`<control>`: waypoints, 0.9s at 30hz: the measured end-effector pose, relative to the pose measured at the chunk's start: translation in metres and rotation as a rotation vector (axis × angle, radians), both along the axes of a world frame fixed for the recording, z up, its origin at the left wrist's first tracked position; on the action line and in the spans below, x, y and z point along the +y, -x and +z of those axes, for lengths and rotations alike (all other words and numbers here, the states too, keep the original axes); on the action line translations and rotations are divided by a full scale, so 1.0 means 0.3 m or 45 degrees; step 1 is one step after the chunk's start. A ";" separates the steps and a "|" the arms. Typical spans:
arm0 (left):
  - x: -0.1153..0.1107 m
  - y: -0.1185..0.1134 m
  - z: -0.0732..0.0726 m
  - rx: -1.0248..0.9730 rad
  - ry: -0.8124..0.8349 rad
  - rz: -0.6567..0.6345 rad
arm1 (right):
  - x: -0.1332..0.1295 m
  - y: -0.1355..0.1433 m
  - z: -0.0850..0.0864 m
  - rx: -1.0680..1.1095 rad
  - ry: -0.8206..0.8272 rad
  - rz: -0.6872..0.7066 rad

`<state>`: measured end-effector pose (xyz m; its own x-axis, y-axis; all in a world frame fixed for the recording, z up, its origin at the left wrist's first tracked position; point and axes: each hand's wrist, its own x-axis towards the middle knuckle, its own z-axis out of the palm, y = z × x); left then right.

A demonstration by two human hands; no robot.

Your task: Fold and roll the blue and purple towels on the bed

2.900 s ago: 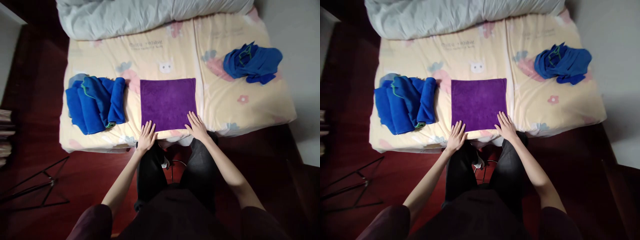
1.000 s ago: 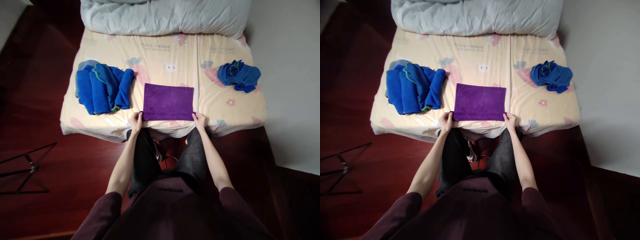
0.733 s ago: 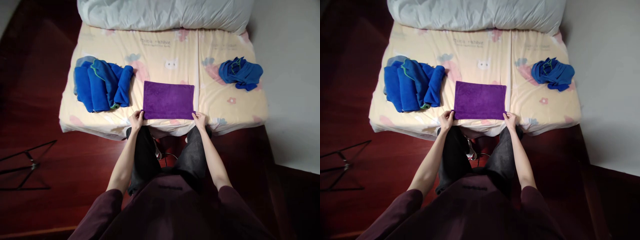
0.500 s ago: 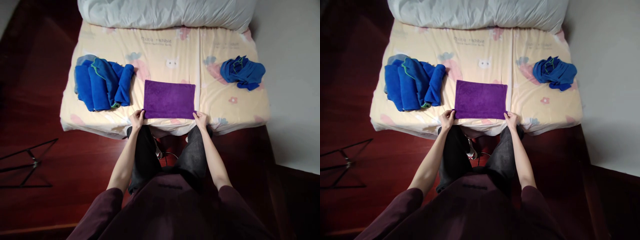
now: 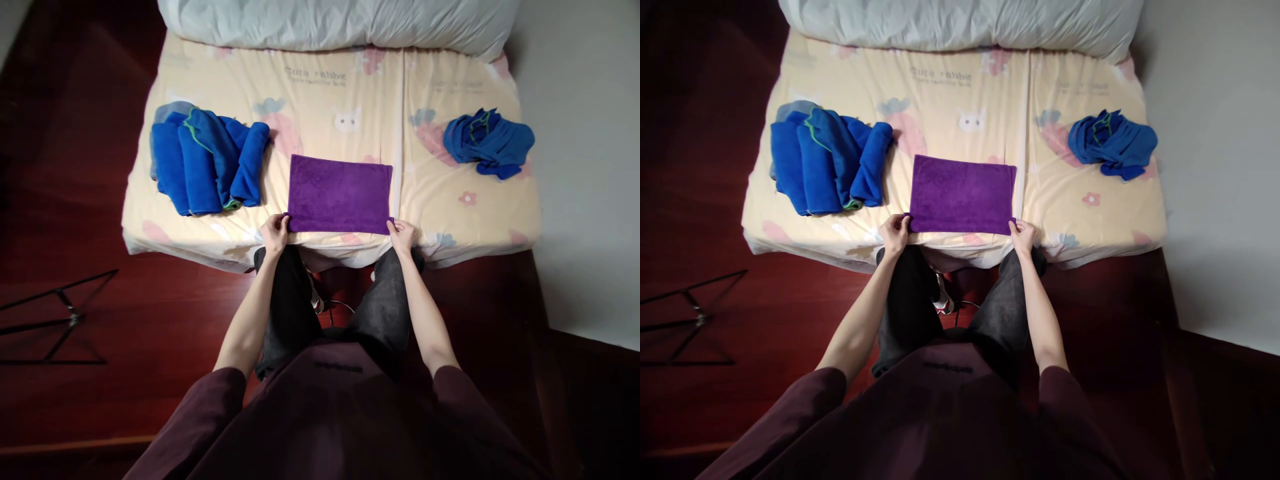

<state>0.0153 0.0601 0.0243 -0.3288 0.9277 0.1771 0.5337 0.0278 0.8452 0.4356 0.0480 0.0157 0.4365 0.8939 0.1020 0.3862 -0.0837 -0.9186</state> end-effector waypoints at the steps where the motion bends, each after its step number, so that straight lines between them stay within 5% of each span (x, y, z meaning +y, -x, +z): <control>1: -0.001 -0.001 0.001 0.001 0.002 0.003 | 0.000 0.002 0.001 0.015 -0.007 0.005; 15: 0.004 0.003 0.000 0.011 0.115 -0.016 | 0.007 -0.001 -0.001 0.002 0.088 -0.065; 19: -0.017 -0.002 0.029 0.123 -0.047 -0.027 | -0.012 0.012 0.042 -0.107 0.096 -0.063; 23: -0.058 -0.025 0.074 0.270 -0.246 -0.318 | -0.065 0.032 0.114 -0.433 -0.132 0.036; 27: -0.070 -0.046 0.087 0.284 -0.154 -0.689 | -0.103 0.054 0.160 -0.665 -0.160 0.540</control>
<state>0.0290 0.0390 0.0504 0.2421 0.9220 0.3022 0.6105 -0.3869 0.6911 0.4192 0.0171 0.0638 -0.0835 0.9444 0.3180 0.7575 0.2675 -0.5956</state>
